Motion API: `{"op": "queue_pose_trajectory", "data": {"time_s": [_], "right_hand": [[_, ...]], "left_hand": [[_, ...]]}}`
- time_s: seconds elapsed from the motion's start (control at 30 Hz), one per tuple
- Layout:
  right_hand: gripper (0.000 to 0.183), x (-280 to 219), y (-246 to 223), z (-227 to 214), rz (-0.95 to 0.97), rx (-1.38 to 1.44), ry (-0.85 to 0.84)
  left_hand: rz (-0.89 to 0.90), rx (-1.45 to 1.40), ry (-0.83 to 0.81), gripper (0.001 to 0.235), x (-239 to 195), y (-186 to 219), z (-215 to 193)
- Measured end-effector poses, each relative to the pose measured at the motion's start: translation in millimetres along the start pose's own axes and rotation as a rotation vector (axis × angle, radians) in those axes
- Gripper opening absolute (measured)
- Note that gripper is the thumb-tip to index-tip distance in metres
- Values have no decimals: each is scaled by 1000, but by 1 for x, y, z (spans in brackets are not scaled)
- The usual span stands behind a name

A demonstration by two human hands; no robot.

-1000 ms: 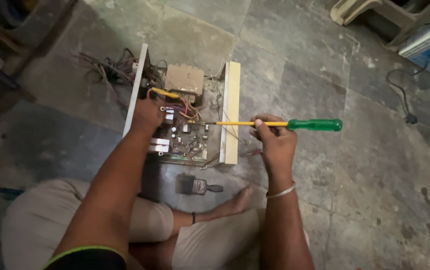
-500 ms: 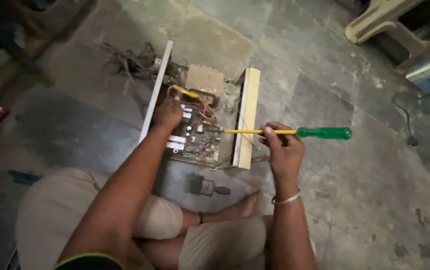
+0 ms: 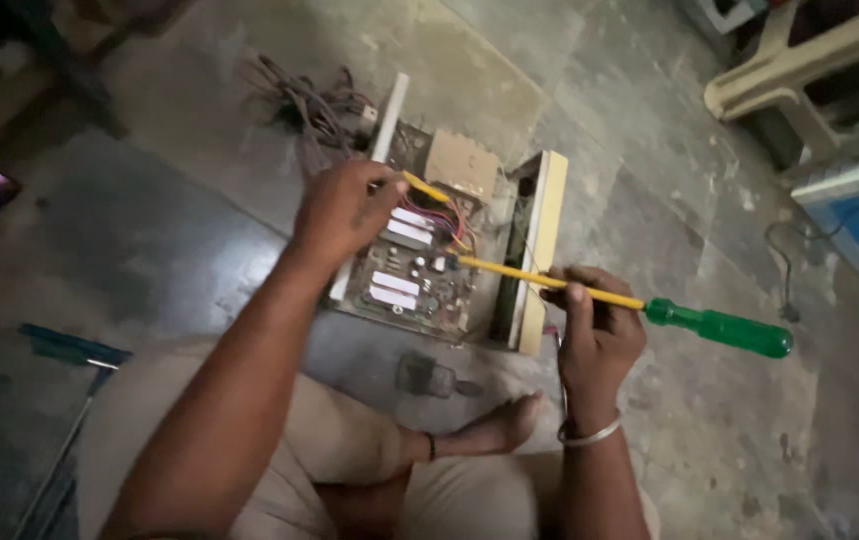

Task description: The person is sitting on the floor repairing an electronic device. They use a screwdriver to adjust components and wires inside the open casing of the device.

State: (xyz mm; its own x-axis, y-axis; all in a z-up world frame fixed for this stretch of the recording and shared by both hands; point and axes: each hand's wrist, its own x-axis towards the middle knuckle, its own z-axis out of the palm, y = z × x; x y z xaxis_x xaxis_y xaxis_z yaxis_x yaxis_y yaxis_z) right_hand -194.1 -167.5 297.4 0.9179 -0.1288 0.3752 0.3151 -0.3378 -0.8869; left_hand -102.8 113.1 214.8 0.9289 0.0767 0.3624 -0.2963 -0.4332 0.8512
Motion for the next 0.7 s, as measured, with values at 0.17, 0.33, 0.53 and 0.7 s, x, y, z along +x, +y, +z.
{"op": "queue_pose_trajectory", "data": {"time_s": [0.17, 0.33, 0.53, 0.7], "right_hand": [[14, 42, -14, 83, -111, -278, -190], [15, 64, -5, 152, -133, -450, -390], [19, 71, 10, 184, -125, -504, -475], [19, 74, 15, 189, -173, -620, -424]], "left_hand": [[51, -104, -203, 22, 12, -14, -7], [-38, -41, -261, 22, 13, -38, -10], [137, 21, -154, 18, 18, -66, -4], [87, -21, -89, 20, 14, -75, 2]]}}
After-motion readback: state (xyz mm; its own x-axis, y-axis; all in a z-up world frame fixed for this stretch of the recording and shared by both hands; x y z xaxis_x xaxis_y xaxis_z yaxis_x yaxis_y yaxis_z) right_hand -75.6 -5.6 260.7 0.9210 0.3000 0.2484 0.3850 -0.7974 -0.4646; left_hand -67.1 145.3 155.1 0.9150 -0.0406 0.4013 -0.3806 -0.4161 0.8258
